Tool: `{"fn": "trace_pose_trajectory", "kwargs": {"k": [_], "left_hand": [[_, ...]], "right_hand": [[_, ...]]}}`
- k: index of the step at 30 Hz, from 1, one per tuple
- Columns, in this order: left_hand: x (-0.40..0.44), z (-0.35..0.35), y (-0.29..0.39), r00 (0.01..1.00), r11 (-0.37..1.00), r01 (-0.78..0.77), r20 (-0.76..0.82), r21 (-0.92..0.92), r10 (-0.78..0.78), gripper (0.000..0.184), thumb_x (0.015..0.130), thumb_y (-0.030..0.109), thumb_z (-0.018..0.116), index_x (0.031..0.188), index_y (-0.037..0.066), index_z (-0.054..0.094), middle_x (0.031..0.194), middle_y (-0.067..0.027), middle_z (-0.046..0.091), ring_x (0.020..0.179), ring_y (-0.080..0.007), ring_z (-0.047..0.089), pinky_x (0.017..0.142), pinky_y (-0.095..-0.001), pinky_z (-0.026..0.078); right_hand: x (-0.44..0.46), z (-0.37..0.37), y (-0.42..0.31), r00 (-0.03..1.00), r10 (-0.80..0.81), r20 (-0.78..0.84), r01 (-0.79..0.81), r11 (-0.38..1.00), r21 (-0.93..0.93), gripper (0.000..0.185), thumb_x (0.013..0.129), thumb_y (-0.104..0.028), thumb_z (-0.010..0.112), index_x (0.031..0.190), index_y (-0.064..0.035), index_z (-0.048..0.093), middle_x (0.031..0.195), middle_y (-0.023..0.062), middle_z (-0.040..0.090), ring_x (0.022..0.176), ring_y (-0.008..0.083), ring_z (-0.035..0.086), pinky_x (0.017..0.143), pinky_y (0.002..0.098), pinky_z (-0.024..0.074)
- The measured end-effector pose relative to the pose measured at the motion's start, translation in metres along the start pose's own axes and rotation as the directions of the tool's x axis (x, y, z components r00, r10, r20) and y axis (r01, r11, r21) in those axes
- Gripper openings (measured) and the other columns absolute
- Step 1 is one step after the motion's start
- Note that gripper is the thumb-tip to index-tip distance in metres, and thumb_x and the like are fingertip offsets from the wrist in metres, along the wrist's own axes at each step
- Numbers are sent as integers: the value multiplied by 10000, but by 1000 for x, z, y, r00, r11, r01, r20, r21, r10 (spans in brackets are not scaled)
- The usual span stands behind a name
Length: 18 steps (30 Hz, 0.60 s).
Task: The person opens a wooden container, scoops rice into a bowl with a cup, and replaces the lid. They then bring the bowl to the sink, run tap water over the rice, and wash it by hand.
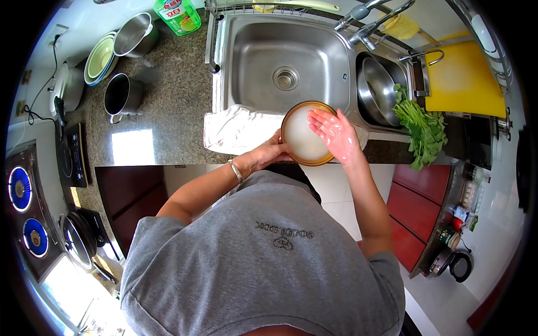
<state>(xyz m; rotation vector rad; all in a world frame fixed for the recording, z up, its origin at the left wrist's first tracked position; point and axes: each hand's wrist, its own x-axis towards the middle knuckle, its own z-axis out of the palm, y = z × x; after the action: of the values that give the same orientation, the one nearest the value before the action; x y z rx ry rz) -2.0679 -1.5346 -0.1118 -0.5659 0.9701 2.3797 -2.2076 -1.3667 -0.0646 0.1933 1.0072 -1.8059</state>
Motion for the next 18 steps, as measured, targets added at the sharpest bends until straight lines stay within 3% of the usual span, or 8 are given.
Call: {"fn": "trace_pose_trajectory", "kwargs": {"k": [3,6,8,9,11,12,15,18], "left_hand": [[0,0,0,1000,1000,16,-9,-4,-16,669,892,61,527,1438,130,146,1342,-104,380,1183,-219,484,984,-359,455],[-1,2,3,1000,1000,15,2,10,-15,680,894,57,522,1445,135,132,1347,-101,377,1187,-219,483,980,-358,459],[-1,2,3,1000,1000,18,2,16,-18,688,895,56,519,1450,140,121,1351,-102,376,1191,-222,482,978,-359,460],[-1,2,3,1000,1000,20,2,21,-20,696,896,55,516,1454,146,110,1354,-104,375,1195,-225,480,977,-360,461],[1,0,2,1000,1000,3,11,29,-3,702,901,78,534,1451,138,102,1353,-119,381,1172,-236,507,965,-359,476],[1,-1,1,1000,999,-16,21,36,15,710,905,100,551,1448,130,94,1352,-135,387,1149,-247,533,953,-359,490],[2,-1,1,1000,1000,17,9,20,-17,694,900,61,510,1458,154,107,1367,-112,366,1200,-232,478,978,-368,461],[1,1,2,1000,1000,4,-8,22,-4,688,899,70,515,1455,150,118,1373,-110,362,1205,-231,473,984,-368,455]], "right_hand": [[-2,3,3,997,-5,-73,15,989,149,560,992,-391,319,1226,95,473,1276,235,509,1179,293,511,1032,406,389],[2,-5,7,981,-29,-191,55,990,131,448,984,-382,376,1043,20,566,1024,156,616,953,214,595,850,330,479],[16,-46,18,985,-124,116,89,958,274,330,966,-352,465,780,-85,521,678,9,494,590,103,475,531,228,385],[14,-38,17,985,-125,116,89,957,275,330,966,-352,465,780,-85,521,678,9,494,590,103,475,531,228,385],[8,-7,18,904,-303,-303,315,949,-10,342,961,-293,505,673,-133,414,582,-47,256,454,67,170,412,229,156],[9,-3,21,903,-304,-304,316,949,-7,342,961,-293,505,673,-133,414,582,-47,256,454,67,170,412,229,156],[11,7,28,868,-420,-267,378,905,-196,317,975,-284,478,709,-112,461,583,-40,329,419,54,191,387,221,160],[11,9,34,766,-643,22,465,529,-710,259,953,-233,527,789,-32,522,688,32,559,511,99,489,479,222,406]]}}
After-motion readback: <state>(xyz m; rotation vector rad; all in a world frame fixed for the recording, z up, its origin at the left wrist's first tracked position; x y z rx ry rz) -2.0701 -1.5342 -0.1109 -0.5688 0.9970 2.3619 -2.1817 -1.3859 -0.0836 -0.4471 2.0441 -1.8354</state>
